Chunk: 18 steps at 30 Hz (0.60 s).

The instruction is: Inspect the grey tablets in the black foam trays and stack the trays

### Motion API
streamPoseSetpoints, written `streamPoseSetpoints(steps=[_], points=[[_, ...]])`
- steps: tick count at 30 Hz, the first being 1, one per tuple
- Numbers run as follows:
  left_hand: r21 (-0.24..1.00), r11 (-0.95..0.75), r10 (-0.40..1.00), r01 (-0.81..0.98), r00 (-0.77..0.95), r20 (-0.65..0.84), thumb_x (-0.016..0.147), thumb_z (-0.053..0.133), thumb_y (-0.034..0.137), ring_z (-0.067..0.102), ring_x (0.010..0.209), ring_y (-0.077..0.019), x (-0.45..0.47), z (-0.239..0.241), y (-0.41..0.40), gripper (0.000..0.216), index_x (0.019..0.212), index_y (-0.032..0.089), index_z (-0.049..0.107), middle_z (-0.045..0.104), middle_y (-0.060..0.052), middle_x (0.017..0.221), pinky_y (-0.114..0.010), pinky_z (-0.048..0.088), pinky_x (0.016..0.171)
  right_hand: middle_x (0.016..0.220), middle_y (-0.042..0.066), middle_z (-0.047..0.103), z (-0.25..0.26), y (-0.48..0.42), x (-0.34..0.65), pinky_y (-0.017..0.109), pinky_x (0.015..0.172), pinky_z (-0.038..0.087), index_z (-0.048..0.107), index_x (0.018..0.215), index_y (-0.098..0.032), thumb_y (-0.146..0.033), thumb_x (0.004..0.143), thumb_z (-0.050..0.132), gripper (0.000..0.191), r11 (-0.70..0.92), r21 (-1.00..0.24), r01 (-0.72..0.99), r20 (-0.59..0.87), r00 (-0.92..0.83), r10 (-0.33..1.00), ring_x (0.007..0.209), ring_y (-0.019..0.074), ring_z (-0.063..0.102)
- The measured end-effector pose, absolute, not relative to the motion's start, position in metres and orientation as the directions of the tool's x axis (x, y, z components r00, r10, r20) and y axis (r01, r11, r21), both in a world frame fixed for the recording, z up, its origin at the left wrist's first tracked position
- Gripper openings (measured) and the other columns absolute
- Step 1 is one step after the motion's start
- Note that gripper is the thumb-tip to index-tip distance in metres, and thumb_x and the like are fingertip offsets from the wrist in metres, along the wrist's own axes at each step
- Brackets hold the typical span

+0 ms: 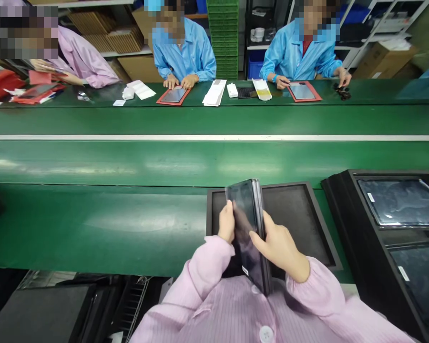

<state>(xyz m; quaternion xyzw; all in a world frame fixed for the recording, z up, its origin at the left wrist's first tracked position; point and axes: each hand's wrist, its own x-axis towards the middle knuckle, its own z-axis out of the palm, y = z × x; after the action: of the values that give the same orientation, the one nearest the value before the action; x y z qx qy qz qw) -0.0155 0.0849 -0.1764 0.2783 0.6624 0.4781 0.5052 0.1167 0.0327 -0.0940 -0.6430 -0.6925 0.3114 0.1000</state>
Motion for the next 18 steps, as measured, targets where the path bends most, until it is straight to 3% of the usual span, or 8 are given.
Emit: streamPoseSetpoints(steps=[3, 5, 8, 11, 15, 18], points=[[0.939, 0.332, 0.889, -0.093, -0.304, -0.344, 0.071, 0.058, 0.053, 0.037, 0.133, -0.0260, -0.002, -0.171, 0.080, 0.056, 0.112, 0.015, 0.057, 0.049, -0.015, 0.135, -0.037, 0.027, 0.113, 0.077, 0.013, 0.068, -0.086, 0.035, 0.100, 0.039, 0.067, 0.048, 0.042, 0.135, -0.009, -0.036, 0.081, 0.054, 0.062, -0.067, -0.458, 0.886, -0.356, -0.113, 0.928, 0.073, 0.0331, 0.067], [0.972, 0.205, 0.947, -0.118, -0.226, -0.227, 0.075, 0.052, 0.047, 0.031, 0.137, -0.0200, -0.001, -0.163, 0.081, 0.056, 0.123, 0.017, 0.052, 0.043, -0.009, 0.142, -0.030, 0.024, 0.114, 0.075, 0.011, 0.068, -0.092, 0.042, 0.096, 0.037, 0.067, 0.047, 0.051, 0.124, -0.013, -0.038, 0.082, 0.053, 0.049, -0.096, -0.516, 0.851, -0.350, -0.107, 0.931, 0.072, 0.0311, 0.066], [0.983, 0.091, 0.983, -0.160, -0.146, -0.115, 0.074, 0.050, 0.038, 0.041, 0.131, -0.0210, -0.009, -0.150, 0.091, 0.055, 0.123, 0.015, 0.054, 0.051, -0.010, 0.135, -0.031, 0.032, 0.111, 0.081, 0.008, 0.067, -0.107, 0.059, 0.097, 0.034, 0.072, 0.048, 0.061, 0.095, -0.019, -0.039, 0.084, 0.045, 0.028, -0.090, -0.752, 0.653, -0.173, -0.063, 0.983, 0.079, 0.0251, 0.064], [0.984, 0.108, 0.984, -0.140, -0.128, -0.126, 0.065, 0.055, 0.032, 0.052, 0.119, -0.0240, -0.017, -0.142, 0.102, 0.050, 0.112, 0.015, 0.061, 0.059, -0.011, 0.125, -0.034, 0.041, 0.103, 0.095, 0.006, 0.065, -0.118, 0.086, 0.098, 0.031, 0.064, 0.050, 0.059, 0.097, -0.020, -0.040, 0.077, 0.049, 0.030, -0.110, -0.939, 0.327, -0.115, 0.006, 0.993, 0.069, 0.0179, 0.060], [0.984, 0.110, 0.987, -0.137, -0.103, -0.124, 0.064, 0.060, 0.033, 0.059, 0.106, -0.0243, -0.023, -0.137, 0.109, 0.040, 0.100, 0.017, 0.064, 0.064, -0.009, 0.113, -0.037, 0.046, 0.096, 0.082, 0.001, 0.064, -0.120, 0.118, 0.098, 0.024, 0.039, 0.043, 0.057, 0.108, -0.020, -0.033, 0.067, 0.060, 0.043, -0.327, -0.944, -0.040, -0.321, -0.123, 0.939, 0.045, 0.0101, 0.048], [0.986, 0.111, 0.989, -0.127, -0.080, -0.122, 0.064, 0.059, 0.028, 0.059, 0.100, -0.0228, -0.027, -0.135, 0.111, 0.033, 0.095, 0.018, 0.063, 0.065, -0.008, 0.102, -0.037, 0.045, 0.095, 0.064, -0.005, 0.059, -0.119, 0.127, 0.099, 0.021, 0.038, 0.043, 0.059, 0.101, -0.020, -0.028, 0.064, 0.062, 0.039, -0.377, -0.919, -0.114, -0.348, -0.212, 0.913, 0.042, 0.0091, 0.047]])
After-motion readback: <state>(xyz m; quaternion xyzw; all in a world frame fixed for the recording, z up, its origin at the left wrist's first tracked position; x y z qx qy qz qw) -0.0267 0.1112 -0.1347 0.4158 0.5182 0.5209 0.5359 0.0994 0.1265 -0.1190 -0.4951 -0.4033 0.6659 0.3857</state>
